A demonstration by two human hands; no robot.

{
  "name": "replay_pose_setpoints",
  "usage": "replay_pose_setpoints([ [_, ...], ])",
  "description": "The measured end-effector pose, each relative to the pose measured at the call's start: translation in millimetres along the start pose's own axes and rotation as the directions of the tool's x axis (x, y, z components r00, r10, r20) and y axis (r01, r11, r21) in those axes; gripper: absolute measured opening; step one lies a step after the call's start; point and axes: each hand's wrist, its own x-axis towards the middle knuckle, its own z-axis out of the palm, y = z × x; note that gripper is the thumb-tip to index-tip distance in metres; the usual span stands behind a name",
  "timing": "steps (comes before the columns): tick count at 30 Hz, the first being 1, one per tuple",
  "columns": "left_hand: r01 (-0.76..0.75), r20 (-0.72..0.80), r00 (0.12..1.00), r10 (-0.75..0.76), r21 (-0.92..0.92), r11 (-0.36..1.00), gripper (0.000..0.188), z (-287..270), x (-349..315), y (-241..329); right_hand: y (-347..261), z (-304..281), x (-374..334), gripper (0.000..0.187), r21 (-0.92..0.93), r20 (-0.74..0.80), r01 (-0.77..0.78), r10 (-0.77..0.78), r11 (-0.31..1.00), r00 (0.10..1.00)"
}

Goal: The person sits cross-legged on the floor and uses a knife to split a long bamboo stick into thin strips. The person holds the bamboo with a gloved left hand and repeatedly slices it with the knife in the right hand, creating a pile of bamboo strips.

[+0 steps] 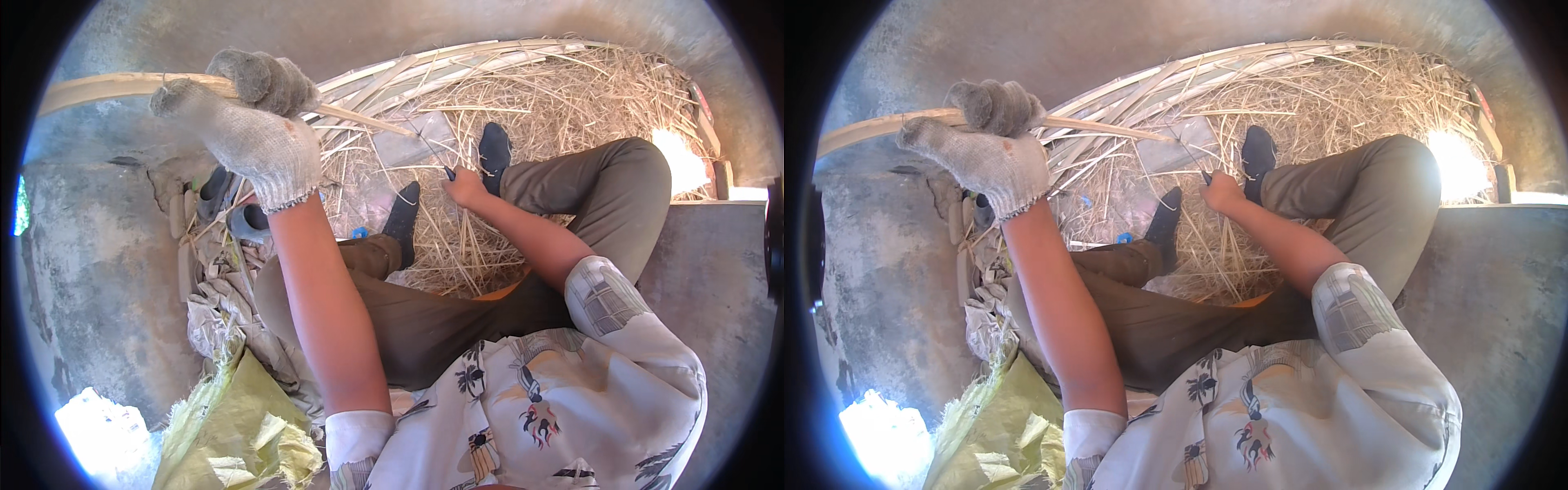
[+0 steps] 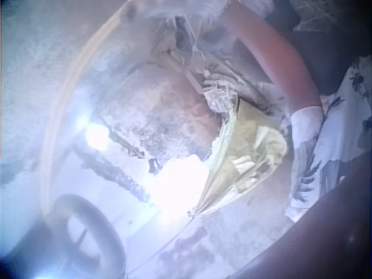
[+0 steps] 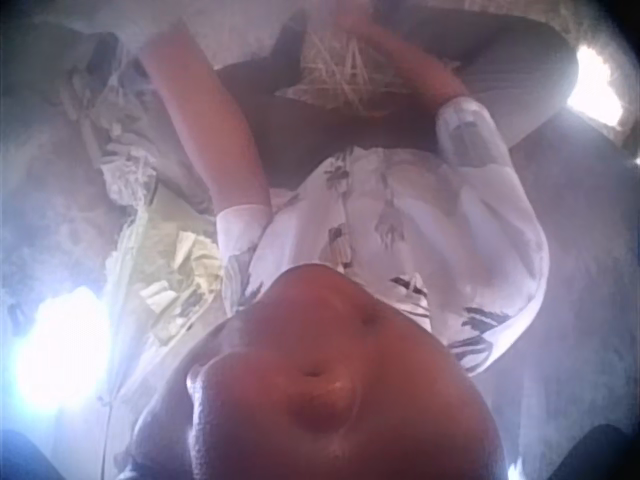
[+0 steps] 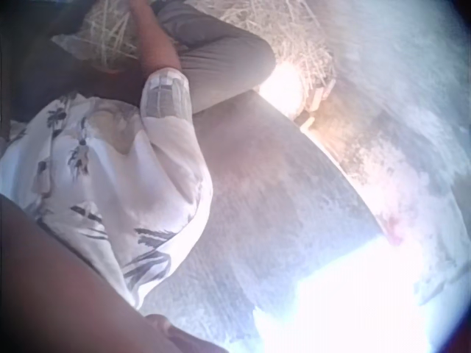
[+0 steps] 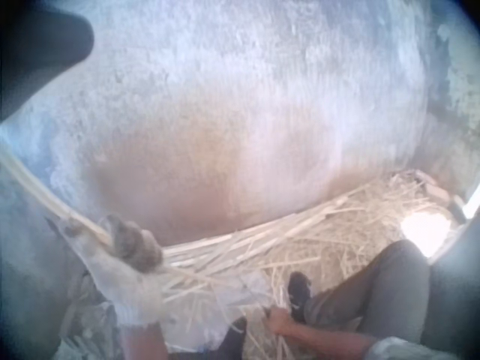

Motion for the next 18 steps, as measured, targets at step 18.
replay_pose_setpoints([
  [18,0.028,0.101,0.995,-0.026,-0.017,0.999,0.081,10,-7,3,-117,-71,-30,0.033,0.331,-0.426,0.482,-0.328,0.811,0.843],
])
